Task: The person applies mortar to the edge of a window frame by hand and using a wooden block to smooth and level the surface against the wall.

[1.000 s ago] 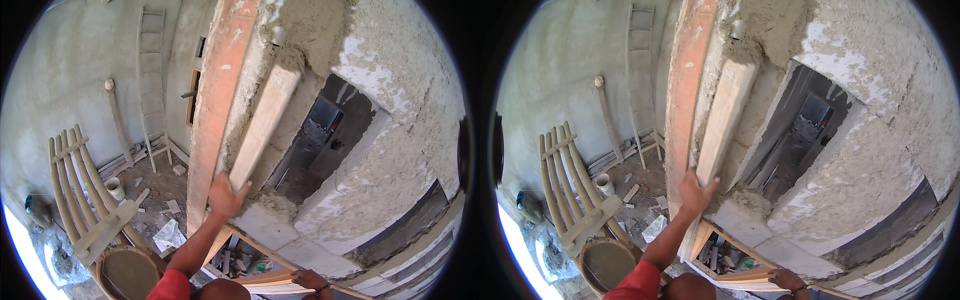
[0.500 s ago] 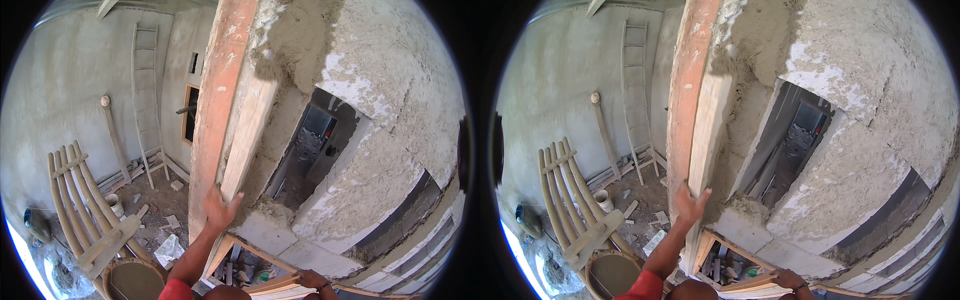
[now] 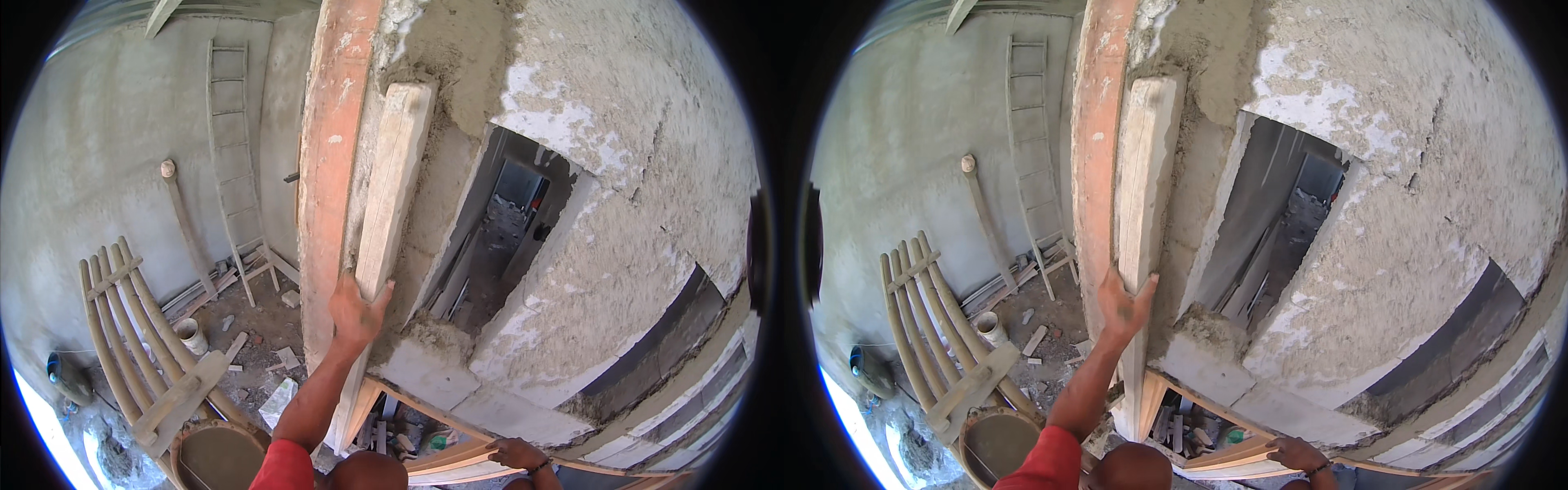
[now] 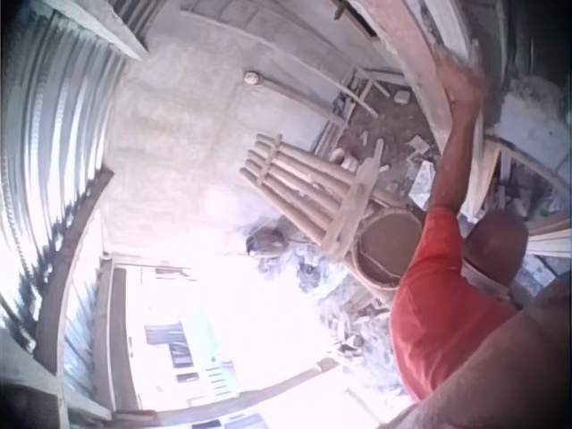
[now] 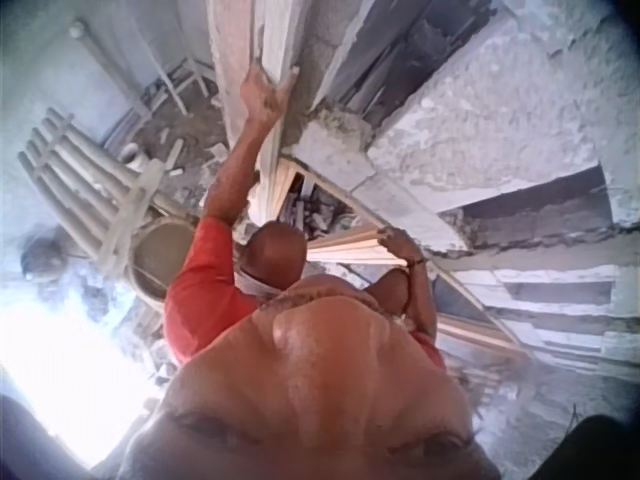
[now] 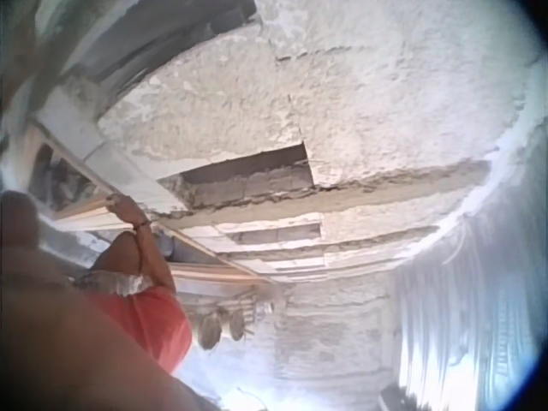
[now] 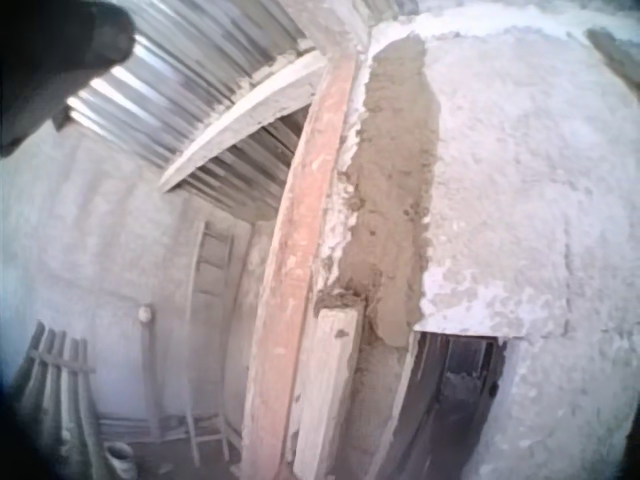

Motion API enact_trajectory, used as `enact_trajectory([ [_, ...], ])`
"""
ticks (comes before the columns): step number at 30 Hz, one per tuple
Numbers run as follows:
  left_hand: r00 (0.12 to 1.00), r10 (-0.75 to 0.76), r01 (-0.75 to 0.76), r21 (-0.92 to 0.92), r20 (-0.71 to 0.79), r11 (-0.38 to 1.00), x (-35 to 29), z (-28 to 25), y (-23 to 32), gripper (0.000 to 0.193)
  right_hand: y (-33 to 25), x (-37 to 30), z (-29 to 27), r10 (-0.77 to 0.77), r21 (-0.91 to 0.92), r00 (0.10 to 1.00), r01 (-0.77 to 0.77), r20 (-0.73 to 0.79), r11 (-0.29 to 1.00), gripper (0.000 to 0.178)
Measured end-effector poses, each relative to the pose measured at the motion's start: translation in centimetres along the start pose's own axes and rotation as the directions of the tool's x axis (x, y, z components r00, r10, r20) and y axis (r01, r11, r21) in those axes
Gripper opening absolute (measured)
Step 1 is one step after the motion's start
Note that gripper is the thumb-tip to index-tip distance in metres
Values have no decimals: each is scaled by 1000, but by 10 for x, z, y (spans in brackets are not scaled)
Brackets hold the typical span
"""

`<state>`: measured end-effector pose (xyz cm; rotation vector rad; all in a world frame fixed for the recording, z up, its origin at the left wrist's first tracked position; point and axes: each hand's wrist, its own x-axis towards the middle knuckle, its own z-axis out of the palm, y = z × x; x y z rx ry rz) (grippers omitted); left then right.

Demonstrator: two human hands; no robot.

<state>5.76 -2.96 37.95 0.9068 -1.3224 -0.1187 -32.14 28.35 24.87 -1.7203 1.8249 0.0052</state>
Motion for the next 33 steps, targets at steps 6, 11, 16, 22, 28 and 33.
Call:
enact_trajectory([
  [6, 996, -40, 43, -27, 82, 999, 40, 0, 32, 51, 11, 7, 4, 97, 43, 991, -101, 88, 994, 45],
  [11, 1000, -28, 27, 64, 10, 998, 30, -1, 28, 51, 15, 34, 4, 74, 3, 989, -75, 130, 997, 44],
  [16, 999, -17, 19, -63, 42, 998, 6, -1, 11, 52, -5, 45, 3, -36, 25, 999, 36, 14, 999, 44],
  [22, 993, -92, 93, -11, 78, 996, 71, -1, 62, 56, 13, 41, 7, 74, 42, 995, -77, 73, 996, 49],
  [28, 999, 17, -16, -29, 42, 999, 18, 3, 23, 54, 13, 41, 9, 79, 23, 995, -80, 61, 997, 51],
  [33, 998, -24, 31, -119, 59, 992, 57, 3, 46, 53, -4, 36, 4, 67, 101, 996, -73, 59, 992, 48],
])
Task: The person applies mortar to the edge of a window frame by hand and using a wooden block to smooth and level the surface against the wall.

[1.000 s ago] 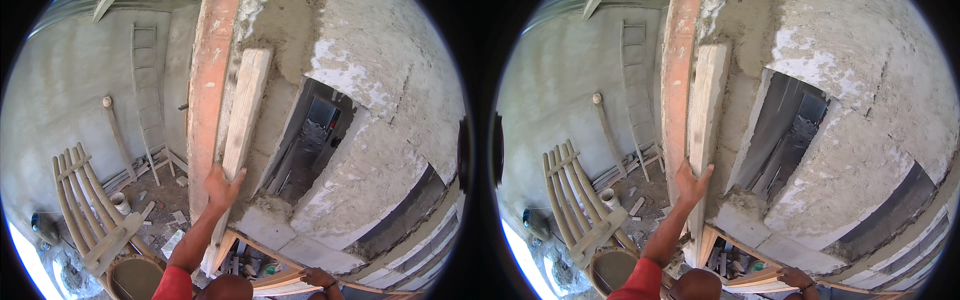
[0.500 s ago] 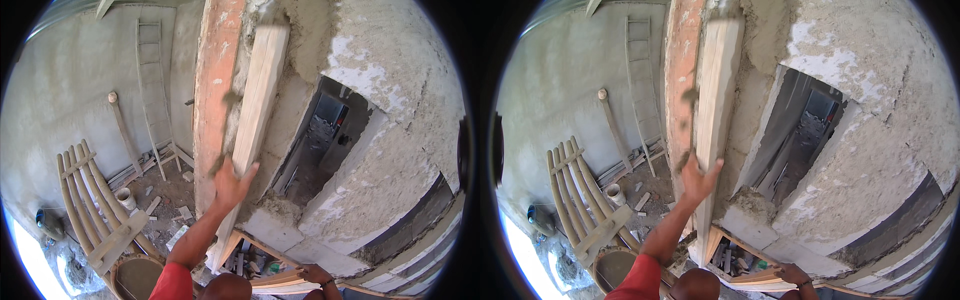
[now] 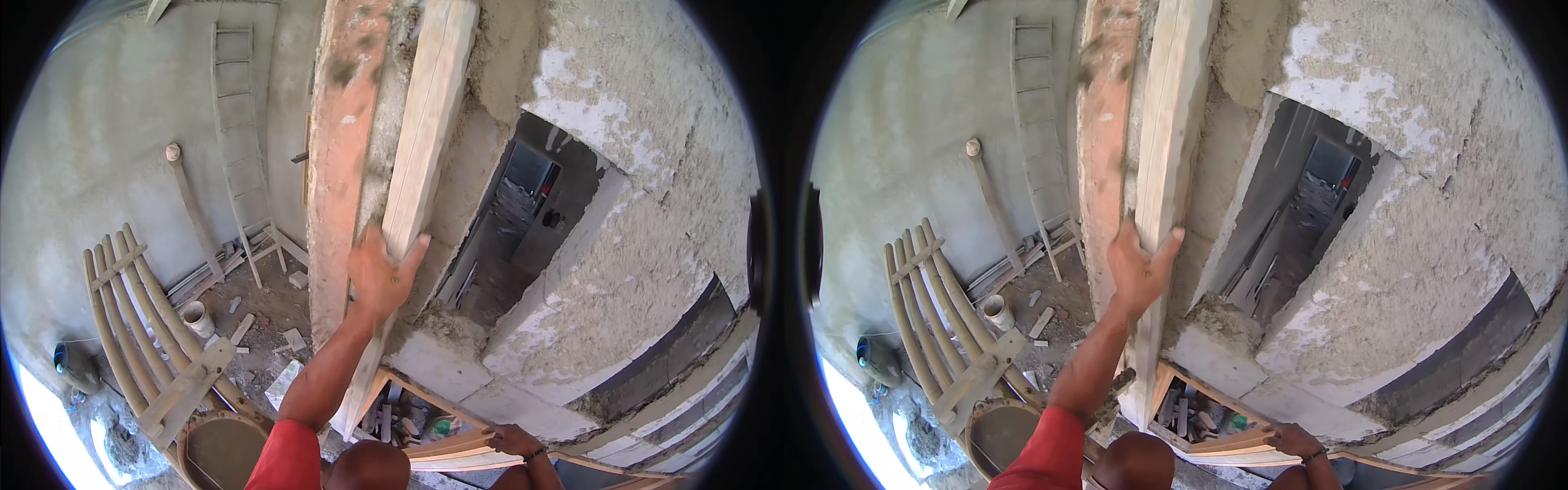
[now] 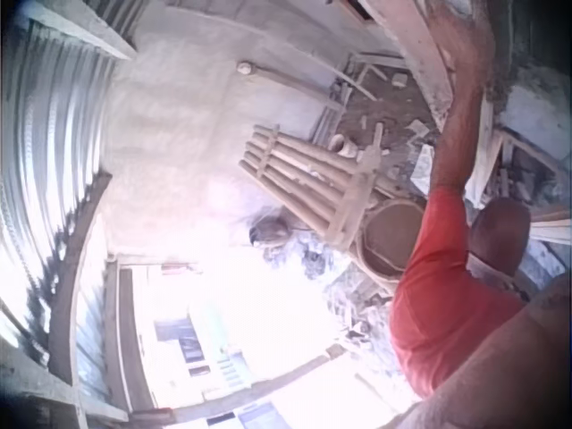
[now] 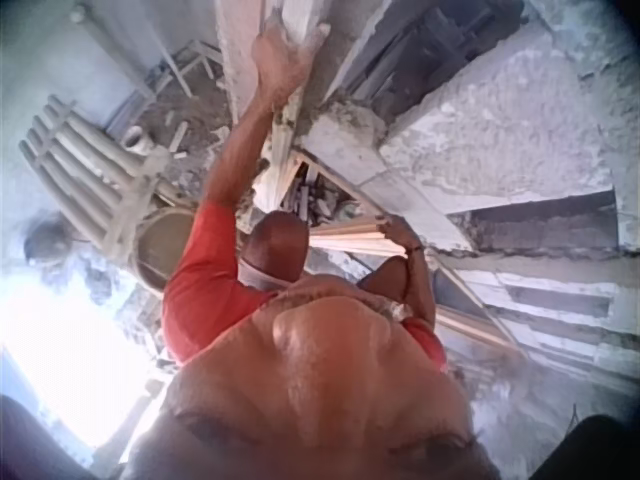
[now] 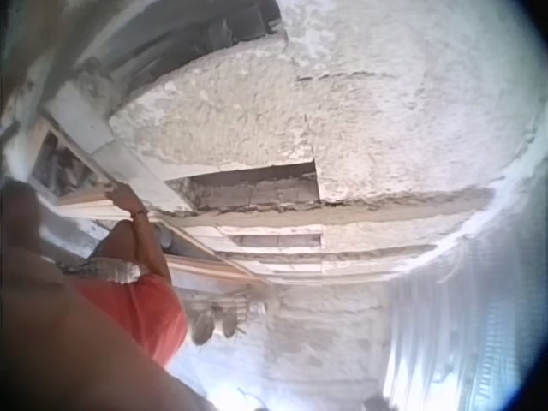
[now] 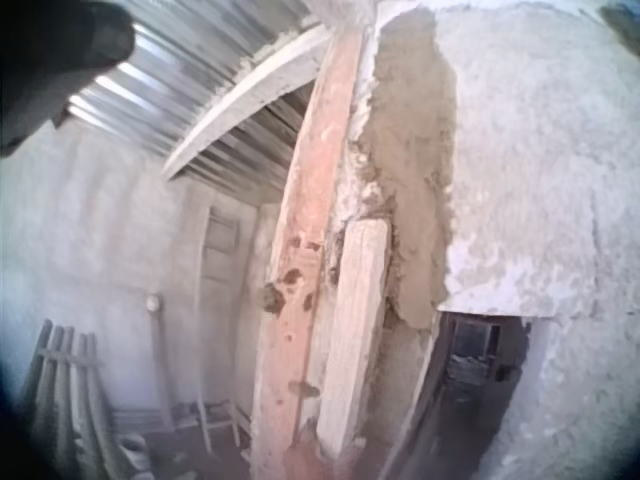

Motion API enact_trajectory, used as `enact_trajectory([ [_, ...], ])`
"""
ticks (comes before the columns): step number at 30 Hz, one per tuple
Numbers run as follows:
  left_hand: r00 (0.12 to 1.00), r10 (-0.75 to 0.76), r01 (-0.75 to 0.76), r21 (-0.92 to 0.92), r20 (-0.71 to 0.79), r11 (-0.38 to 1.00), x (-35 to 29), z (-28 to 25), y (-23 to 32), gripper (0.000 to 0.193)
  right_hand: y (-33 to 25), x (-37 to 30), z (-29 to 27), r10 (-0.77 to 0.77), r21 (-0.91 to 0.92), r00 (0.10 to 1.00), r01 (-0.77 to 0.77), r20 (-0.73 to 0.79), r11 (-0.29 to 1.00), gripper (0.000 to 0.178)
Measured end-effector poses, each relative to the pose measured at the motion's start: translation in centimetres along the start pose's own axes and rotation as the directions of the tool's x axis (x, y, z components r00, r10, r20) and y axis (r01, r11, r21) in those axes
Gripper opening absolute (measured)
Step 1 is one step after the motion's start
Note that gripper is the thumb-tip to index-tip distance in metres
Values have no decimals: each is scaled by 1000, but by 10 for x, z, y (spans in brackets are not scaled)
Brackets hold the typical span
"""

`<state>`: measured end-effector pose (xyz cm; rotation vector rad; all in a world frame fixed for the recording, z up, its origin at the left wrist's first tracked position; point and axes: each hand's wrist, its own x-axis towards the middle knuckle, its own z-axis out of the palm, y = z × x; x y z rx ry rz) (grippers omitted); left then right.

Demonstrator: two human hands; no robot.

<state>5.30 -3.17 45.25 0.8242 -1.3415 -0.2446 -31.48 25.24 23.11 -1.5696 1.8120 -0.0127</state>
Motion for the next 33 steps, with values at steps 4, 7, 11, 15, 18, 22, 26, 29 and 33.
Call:
enact_trajectory([
  [4, 999, -44, 44, 114, 0, 993, -8, -2, 6, 47, 12, -1, -1, 4, -143, 1000, -5, -6, 990, 51],
  [7, 1000, 20, -20, 27, -2, 999, -39, 5, -20, 53, 15, 15, 3, -66, -142, 997, 61, -31, 988, 49],
  [11, 999, -24, 25, -15, 49, 1000, -27, 3, -13, 53, -12, 22, 2, -82, -34, 996, 83, 28, 996, 49],
  [15, 1000, -17, 17, 22, 3, 1000, 0, 3, 7, 52, -10, 15, 3, -75, -100, 997, 76, 19, 992, 50],
  [18, 993, 115, -114, 24, -26, 993, -27, 9, -8, 51, 11, 19, 6, -148, -198, 989, 141, -20, 970, 49],
  [22, 999, 18, -18, 14, 44, 1000, -53, 13, -12, 50, -7, 17, 5, -104, -87, 995, 102, -8, 991, 48],
  [26, 999, 13, -12, 52, -32, 999, -17, 8, 8, 50, -21, 5, 0, -65, 35, 998, 64, 0, 997, 48],
  [29, 1000, -22, 21, 71, 8, 997, -20, 9, 15, 50, 12, -1, 1, -72, -86, 997, 70, -27, 994, 49],
  [33, 999, -11, 8, 55, 52, 998, -58, 10, -1, 52, 22, 3, 1, -66, -131, 997, 61, -32, 989, 50],
])
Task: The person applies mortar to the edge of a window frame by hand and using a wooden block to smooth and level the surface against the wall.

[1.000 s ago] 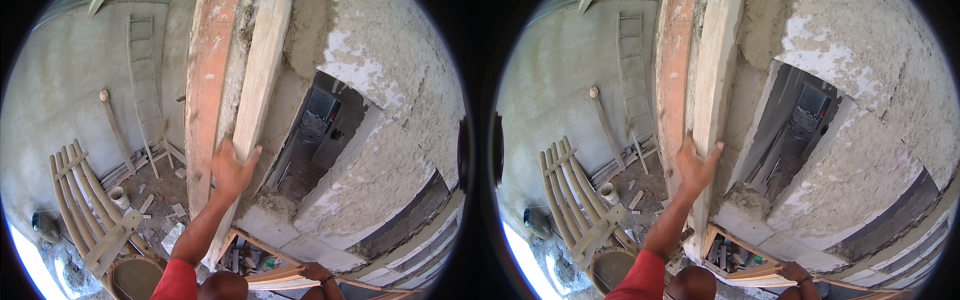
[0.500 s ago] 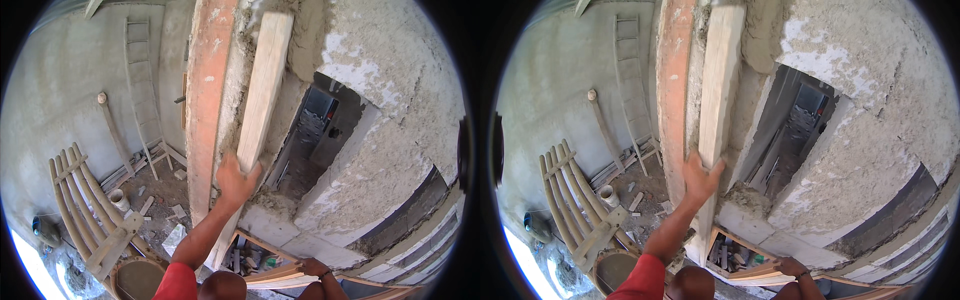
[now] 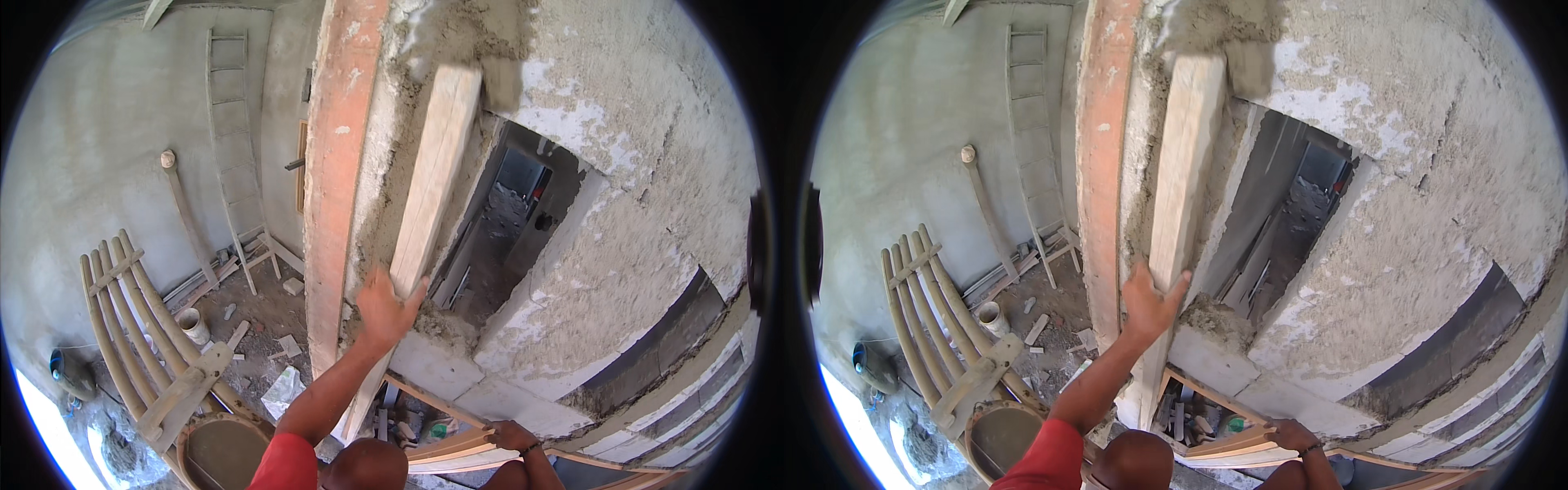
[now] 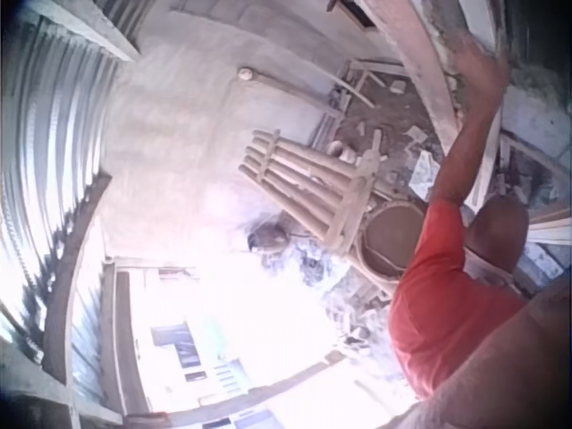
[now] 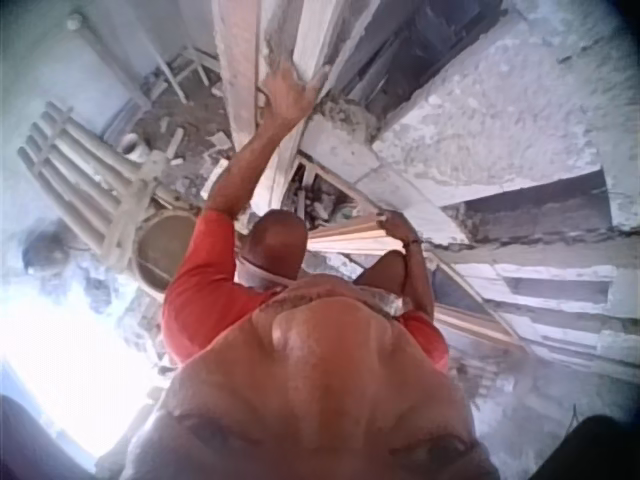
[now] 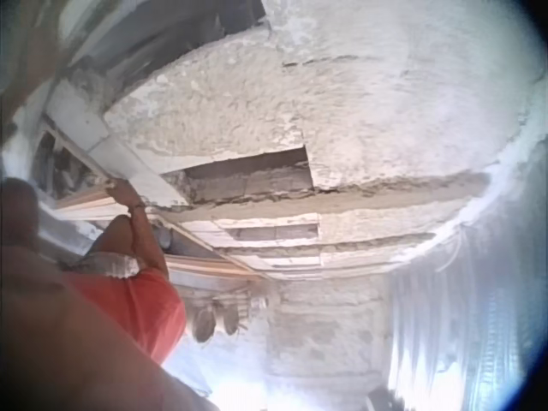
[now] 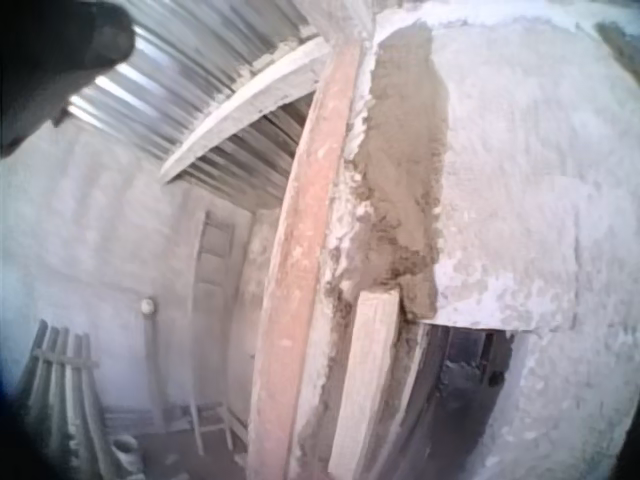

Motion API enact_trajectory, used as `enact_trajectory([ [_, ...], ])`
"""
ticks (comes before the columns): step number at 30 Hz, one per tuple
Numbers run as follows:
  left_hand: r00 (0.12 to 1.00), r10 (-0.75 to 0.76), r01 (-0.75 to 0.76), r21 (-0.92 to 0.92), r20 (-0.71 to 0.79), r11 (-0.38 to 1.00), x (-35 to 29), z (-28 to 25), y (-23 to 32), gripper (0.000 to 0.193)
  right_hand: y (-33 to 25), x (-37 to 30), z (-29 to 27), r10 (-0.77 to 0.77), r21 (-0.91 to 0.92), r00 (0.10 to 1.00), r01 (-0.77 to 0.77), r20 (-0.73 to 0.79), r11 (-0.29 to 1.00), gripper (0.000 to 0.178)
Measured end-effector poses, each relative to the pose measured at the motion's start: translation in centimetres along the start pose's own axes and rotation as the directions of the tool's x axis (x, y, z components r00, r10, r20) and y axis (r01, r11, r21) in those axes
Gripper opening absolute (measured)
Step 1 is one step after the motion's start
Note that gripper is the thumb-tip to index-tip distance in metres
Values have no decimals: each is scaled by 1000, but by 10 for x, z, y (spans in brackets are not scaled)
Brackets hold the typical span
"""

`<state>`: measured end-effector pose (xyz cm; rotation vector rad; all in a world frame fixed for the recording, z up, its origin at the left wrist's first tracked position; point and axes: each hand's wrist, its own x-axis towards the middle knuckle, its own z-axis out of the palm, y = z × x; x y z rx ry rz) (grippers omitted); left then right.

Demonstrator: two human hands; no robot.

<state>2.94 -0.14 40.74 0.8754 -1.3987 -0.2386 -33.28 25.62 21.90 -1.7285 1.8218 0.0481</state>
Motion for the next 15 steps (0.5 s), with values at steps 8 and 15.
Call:
enact_trajectory([
  [8, 996, 9, -8, 1, -91, 1000, 59, -8, 31, 56, -18, -11, -7, 86, 195, 994, -97, 64, 976, 49],
  [15, 998, 33, -28, 76, -62, 997, 50, -6, 26, 56, 1, -7, -2, 74, 231, 995, -88, 69, 969, 44],
])
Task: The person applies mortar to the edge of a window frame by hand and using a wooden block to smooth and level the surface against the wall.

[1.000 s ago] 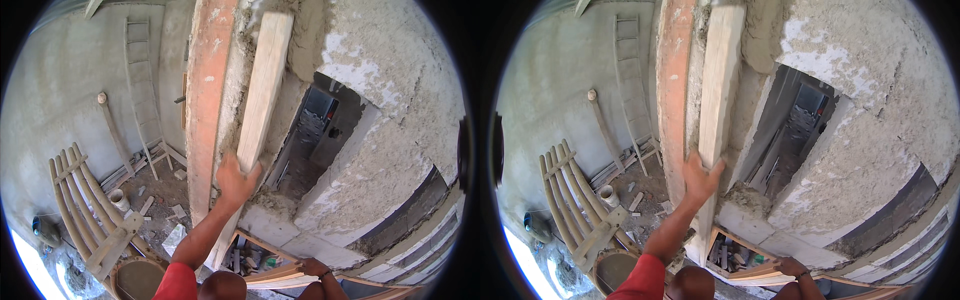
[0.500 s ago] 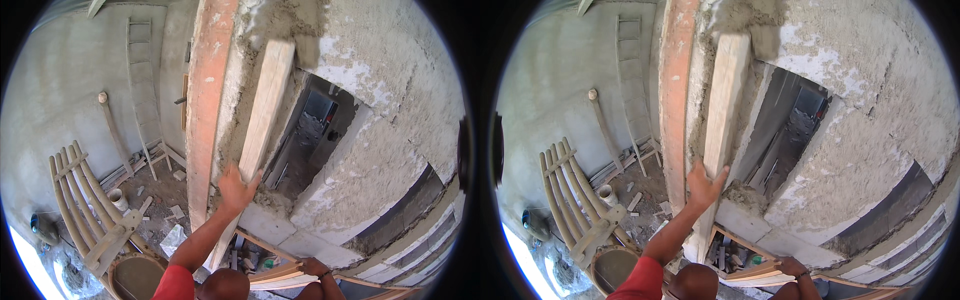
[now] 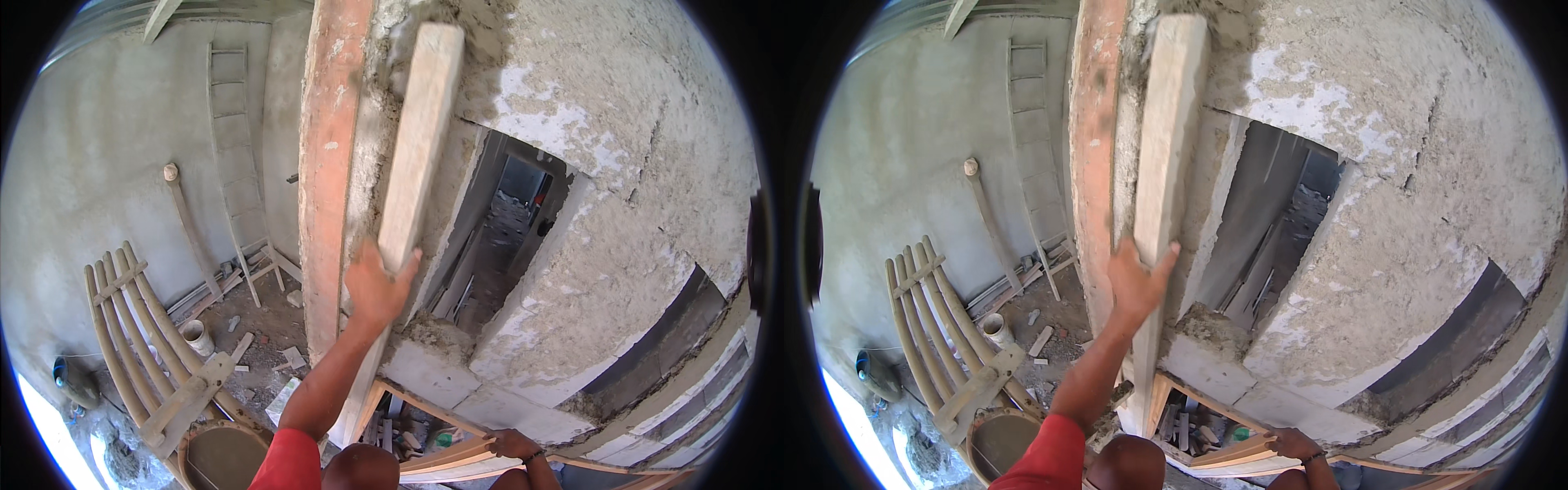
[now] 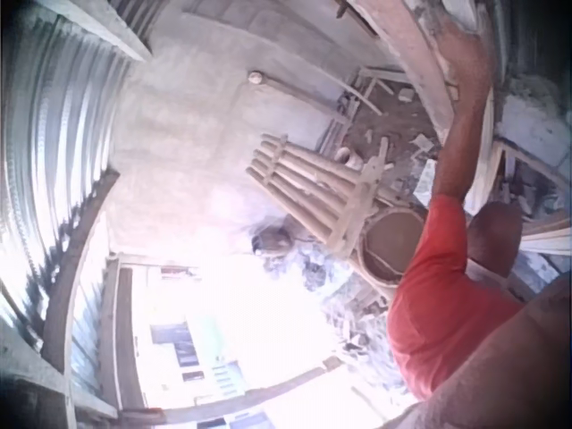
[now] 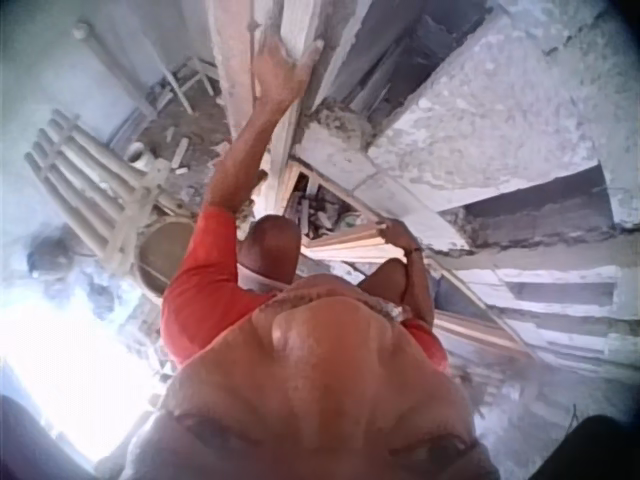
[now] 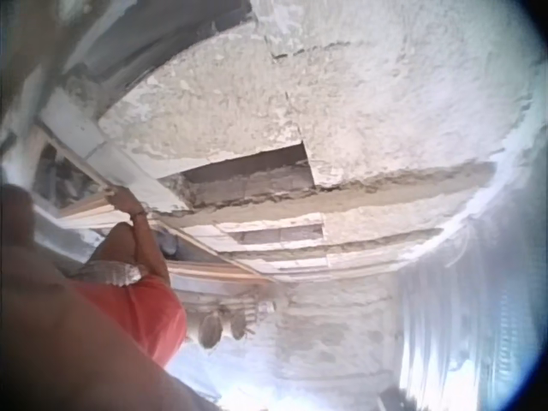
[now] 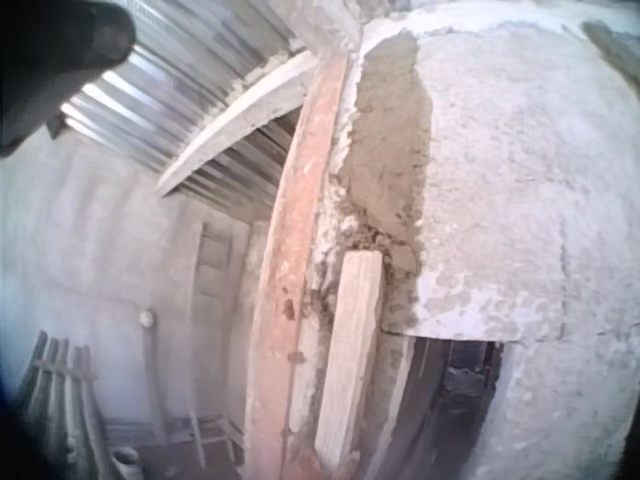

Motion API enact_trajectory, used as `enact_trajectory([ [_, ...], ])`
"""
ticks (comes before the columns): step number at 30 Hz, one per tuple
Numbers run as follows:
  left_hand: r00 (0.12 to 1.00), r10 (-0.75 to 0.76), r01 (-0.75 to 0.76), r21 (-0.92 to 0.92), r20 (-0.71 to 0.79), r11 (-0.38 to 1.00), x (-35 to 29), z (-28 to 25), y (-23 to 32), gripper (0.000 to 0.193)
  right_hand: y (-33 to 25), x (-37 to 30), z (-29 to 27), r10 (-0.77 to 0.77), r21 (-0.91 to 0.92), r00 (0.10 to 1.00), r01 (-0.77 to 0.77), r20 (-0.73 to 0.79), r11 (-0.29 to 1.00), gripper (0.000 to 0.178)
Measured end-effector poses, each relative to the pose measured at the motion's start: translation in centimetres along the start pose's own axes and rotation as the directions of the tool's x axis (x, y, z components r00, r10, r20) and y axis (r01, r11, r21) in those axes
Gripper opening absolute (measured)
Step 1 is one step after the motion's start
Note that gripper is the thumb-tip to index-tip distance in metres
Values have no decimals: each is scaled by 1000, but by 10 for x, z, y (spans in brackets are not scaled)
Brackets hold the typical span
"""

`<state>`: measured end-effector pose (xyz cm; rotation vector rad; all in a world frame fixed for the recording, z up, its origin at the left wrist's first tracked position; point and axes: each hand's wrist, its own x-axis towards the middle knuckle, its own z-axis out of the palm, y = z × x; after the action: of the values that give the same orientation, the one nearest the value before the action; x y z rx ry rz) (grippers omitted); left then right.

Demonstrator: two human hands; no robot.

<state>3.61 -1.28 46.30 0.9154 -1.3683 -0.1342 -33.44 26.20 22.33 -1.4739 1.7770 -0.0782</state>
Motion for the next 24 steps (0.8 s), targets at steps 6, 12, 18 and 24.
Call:
enact_trajectory([
  [6, 999, 28, -29, -35, -40, 999, -10, 6, -9, 55, -31, 9, 3, -42, 32, 999, 42, -9, 999, 47],
  [12, 998, 13, -18, -73, -68, 997, 46, -7, 4, 57, -3, 8, 3, 77, 32, 996, -79, 51, 996, 48],
  [18, 1000, 12, -12, -29, 0, 999, -39, 8, -29, 58, -1, 22, 5, -104, -180, 994, 98, -21, 979, 47],
  [24, 998, -6, -2, -137, -58, 991, 16, 3, -10, 58, -37, 0, -1, -4, 48, 1000, 4, 3, 999, 45],
])
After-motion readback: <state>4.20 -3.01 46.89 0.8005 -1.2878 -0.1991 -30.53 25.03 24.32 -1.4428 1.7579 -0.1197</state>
